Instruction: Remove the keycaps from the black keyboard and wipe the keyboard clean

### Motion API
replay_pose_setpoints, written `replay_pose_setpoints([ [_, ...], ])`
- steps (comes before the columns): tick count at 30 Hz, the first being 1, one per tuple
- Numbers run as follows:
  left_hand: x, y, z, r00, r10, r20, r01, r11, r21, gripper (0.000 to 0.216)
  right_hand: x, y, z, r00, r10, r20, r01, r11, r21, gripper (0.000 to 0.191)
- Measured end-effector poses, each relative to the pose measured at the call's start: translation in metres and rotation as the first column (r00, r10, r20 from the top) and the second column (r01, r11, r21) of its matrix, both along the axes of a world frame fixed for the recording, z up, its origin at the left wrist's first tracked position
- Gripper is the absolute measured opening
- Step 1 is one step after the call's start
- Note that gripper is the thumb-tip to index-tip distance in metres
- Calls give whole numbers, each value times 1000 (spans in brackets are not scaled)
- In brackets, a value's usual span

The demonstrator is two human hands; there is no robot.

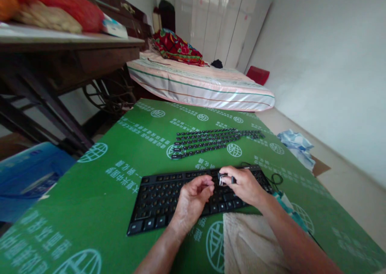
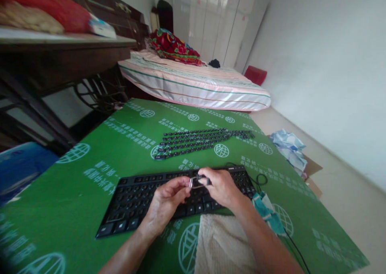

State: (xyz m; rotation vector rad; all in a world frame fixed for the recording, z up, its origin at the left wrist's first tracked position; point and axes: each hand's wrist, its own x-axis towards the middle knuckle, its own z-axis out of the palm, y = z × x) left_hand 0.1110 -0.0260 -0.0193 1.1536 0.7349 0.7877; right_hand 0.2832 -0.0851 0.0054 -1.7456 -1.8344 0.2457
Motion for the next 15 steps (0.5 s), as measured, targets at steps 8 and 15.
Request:
replay_pose_setpoints([
  [8,0,-1,-13,995,2,-97,20,974,228,17,96,56,-7,976,-214,-30,206,964,-170,18],
  [15,-5,1,-9,978,2,-209,82,916,392,11,127,90,-39,971,-240,-3,234,948,-216,19],
])
